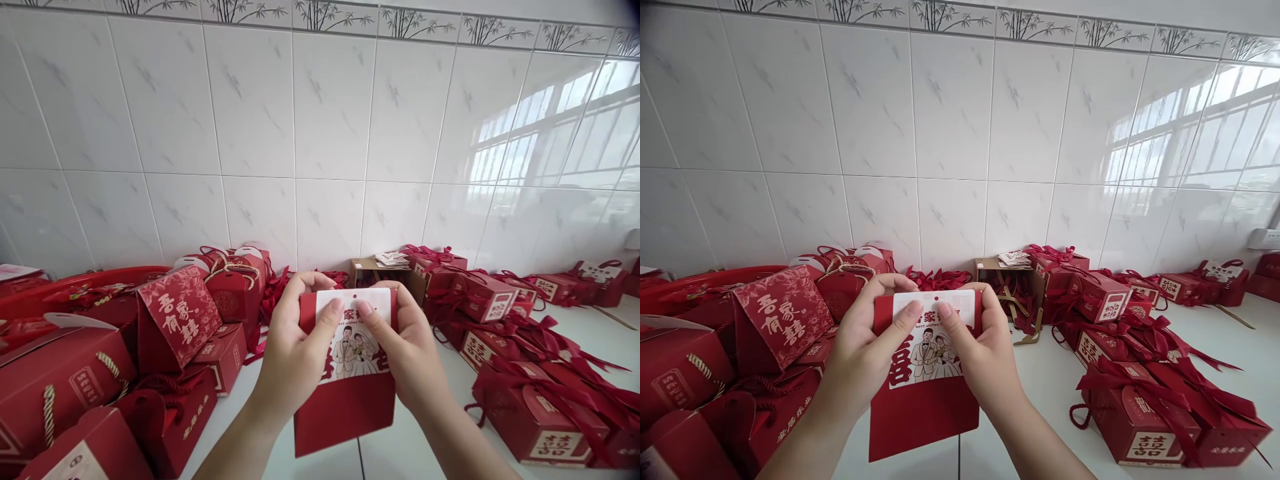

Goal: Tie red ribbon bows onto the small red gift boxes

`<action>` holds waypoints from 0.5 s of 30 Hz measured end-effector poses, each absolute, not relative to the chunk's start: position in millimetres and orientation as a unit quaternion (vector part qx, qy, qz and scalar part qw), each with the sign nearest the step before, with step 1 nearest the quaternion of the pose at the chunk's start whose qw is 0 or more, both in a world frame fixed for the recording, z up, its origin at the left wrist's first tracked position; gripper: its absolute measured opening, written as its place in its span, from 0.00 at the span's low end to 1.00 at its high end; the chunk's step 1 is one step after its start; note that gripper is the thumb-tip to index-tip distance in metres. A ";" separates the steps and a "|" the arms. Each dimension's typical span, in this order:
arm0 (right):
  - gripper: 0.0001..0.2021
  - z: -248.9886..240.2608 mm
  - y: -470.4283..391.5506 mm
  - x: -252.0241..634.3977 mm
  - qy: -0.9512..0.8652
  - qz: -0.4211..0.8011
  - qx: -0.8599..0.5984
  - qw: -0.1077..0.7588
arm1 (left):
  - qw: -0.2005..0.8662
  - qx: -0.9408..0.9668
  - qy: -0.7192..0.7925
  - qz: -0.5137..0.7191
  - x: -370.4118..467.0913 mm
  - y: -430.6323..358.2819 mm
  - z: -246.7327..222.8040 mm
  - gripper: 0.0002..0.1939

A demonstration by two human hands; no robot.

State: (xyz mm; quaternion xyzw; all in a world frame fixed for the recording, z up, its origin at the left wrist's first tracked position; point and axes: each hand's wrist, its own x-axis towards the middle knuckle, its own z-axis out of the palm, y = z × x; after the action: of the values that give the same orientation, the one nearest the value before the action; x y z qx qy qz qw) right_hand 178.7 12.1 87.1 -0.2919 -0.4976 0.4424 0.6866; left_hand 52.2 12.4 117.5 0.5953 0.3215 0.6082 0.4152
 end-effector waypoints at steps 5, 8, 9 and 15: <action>0.18 89.4 9.9 178.2 -0.491 0.442 -0.305 0.686 | 0.430 0.606 0.316 0.590 49.7 11.5 119.0 0.10; 0.18 89.9 8.5 178.3 -0.492 0.438 -0.310 0.686 | 0.418 0.613 0.317 0.591 49.0 11.1 119.2 0.10; 0.19 89.9 8.0 178.4 -0.492 0.437 -0.311 0.686 | 0.414 0.616 0.317 0.591 48.9 11.0 119.1 0.09; 0.18 88.7 5.9 178.4 -0.493 0.431 -0.314 0.688 | 0.406 0.618 0.316 0.594 49.7 10.4 118.9 0.08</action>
State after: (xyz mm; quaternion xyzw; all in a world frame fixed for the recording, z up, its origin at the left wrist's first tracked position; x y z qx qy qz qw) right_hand 178.4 5.9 88.7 -0.3137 -0.4928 0.4307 0.6879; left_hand 49.7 10.4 118.9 0.6179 0.3158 0.5945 0.4064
